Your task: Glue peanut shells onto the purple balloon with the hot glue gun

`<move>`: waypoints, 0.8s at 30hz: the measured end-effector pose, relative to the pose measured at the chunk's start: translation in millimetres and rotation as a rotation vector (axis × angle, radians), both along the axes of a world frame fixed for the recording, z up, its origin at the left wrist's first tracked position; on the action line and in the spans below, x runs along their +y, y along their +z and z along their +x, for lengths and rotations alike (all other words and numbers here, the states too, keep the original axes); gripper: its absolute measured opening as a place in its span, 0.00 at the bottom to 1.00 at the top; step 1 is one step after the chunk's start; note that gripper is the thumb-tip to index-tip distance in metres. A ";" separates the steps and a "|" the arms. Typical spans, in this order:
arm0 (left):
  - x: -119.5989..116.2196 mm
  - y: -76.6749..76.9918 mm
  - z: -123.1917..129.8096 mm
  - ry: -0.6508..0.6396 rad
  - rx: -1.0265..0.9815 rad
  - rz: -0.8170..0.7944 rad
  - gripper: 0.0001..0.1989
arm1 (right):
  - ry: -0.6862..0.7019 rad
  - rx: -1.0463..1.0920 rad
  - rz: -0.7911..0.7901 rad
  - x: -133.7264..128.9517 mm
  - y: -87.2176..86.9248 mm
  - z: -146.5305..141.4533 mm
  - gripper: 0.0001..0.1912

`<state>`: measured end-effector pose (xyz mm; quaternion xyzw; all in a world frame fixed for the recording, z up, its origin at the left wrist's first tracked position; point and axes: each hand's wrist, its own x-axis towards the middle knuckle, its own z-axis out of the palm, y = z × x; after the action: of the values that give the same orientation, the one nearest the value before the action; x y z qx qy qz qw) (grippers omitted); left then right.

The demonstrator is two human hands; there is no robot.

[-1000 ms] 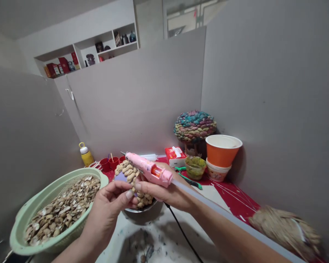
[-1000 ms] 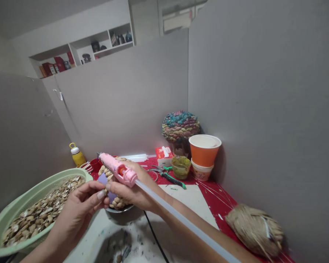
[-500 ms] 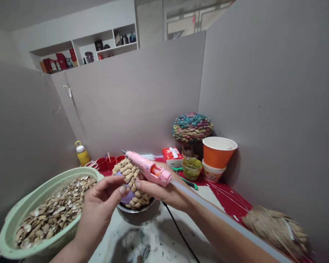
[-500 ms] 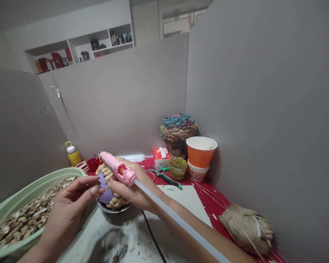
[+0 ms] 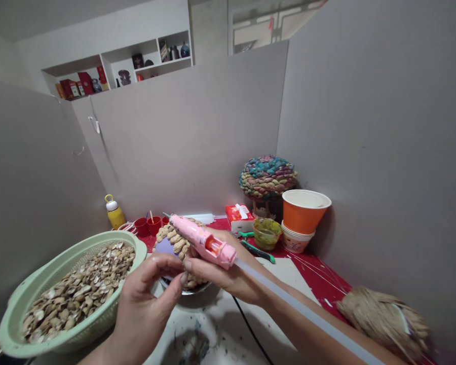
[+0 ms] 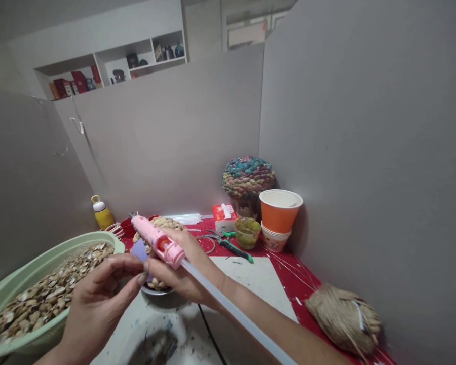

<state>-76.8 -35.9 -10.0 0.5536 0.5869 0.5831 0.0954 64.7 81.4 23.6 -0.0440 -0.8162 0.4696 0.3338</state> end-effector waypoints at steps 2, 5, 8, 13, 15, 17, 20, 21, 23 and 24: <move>0.8 0.8 0.9 0.002 -0.027 0.000 0.03 | 0.025 0.000 -0.038 0.7 -2.4 -0.4 0.10; 1.1 1.9 2.2 -0.003 -0.098 -0.016 0.03 | 0.049 0.013 -0.073 1.2 -4.4 -0.5 0.08; 1.2 2.3 2.2 -0.014 -0.133 -0.024 0.02 | 0.072 0.022 -0.090 0.6 -4.3 -1.2 0.06; 0.7 0.7 0.1 0.016 -0.079 -0.014 0.01 | 0.060 0.023 -0.084 0.3 -5.9 -3.7 0.13; 0.4 1.0 0.2 0.021 -0.082 -0.017 0.01 | 0.052 0.030 -0.084 0.3 -7.1 -4.4 0.18; 0.6 2.9 0.5 0.016 -0.115 -0.018 0.02 | 0.044 0.036 -0.079 0.3 -7.7 -4.7 0.18; 2.3 7.2 -1.1 -0.048 -0.281 -0.065 0.05 | 0.038 0.025 -0.092 -0.1 -7.0 -4.6 0.06; 3.3 8.5 -2.8 -0.088 -0.359 -0.087 0.07 | 0.031 0.017 -0.105 -0.3 -6.4 -4.3 0.04; 5.9 10.4 -7.7 -0.172 -0.512 -0.127 0.09 | 0.010 0.005 -0.120 -0.7 -4.9 -3.2 0.04; 7.5 11.0 -10.7 -0.210 -0.582 -0.141 0.10 | -0.001 -0.001 -0.115 -0.7 -3.9 -2.3 0.05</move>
<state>-87.5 -28.4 1.0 0.4133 0.5133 0.6619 0.3572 62.3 80.7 19.7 -0.0637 -0.7880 0.5156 0.3304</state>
